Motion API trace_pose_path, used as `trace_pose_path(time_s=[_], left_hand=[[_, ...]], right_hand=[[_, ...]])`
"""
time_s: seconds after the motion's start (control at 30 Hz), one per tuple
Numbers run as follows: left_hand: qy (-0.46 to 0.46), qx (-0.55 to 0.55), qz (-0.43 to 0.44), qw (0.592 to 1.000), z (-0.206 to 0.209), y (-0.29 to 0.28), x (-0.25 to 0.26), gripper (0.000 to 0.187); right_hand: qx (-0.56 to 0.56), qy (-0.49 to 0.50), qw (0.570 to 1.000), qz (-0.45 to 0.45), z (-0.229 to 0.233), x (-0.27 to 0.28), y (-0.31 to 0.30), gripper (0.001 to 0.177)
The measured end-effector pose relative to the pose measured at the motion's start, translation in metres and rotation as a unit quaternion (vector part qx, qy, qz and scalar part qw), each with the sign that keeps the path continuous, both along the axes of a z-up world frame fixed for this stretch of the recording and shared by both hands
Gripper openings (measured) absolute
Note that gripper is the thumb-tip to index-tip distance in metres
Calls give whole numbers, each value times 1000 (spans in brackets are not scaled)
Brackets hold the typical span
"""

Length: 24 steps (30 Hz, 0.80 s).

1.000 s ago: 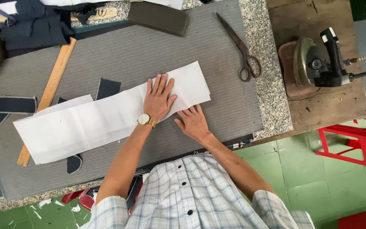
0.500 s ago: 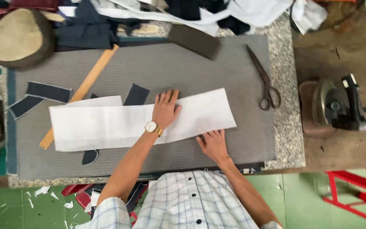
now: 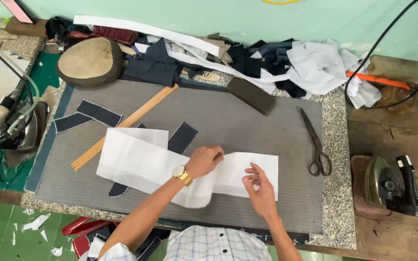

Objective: The person irons a dark fabric piece on a worktable, then folds and cuts a white paper sheet into strips using scissors. The person also handles and sets aside dark fabric pieces during the process.

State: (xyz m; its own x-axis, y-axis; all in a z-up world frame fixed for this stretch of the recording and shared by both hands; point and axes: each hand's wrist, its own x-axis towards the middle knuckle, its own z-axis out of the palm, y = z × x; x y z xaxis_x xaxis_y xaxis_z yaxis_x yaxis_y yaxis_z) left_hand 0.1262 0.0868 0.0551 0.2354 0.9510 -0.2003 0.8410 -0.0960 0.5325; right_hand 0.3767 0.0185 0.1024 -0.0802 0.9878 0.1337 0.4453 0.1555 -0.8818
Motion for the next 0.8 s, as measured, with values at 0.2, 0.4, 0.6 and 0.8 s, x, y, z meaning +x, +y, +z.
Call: trace_pose_path(time_s=[0.2,0.4,0.6,0.8], left_hand=[[-247,22,-55,967,132,-29,60,21],[-217,281,-103,929,183,-41,43,43],[-234,29,-50,970,170,-63,12,113],[-399,-94,-45,911,143,-99,8,102]], right_hand=[[-203,18,968,144,16,-25,-7,90],[-195,22,981,0,6,29,7,41],[-435,284,853,-44,59,76,0,62],[-462,446,766,-14,-40,81,-4,67]])
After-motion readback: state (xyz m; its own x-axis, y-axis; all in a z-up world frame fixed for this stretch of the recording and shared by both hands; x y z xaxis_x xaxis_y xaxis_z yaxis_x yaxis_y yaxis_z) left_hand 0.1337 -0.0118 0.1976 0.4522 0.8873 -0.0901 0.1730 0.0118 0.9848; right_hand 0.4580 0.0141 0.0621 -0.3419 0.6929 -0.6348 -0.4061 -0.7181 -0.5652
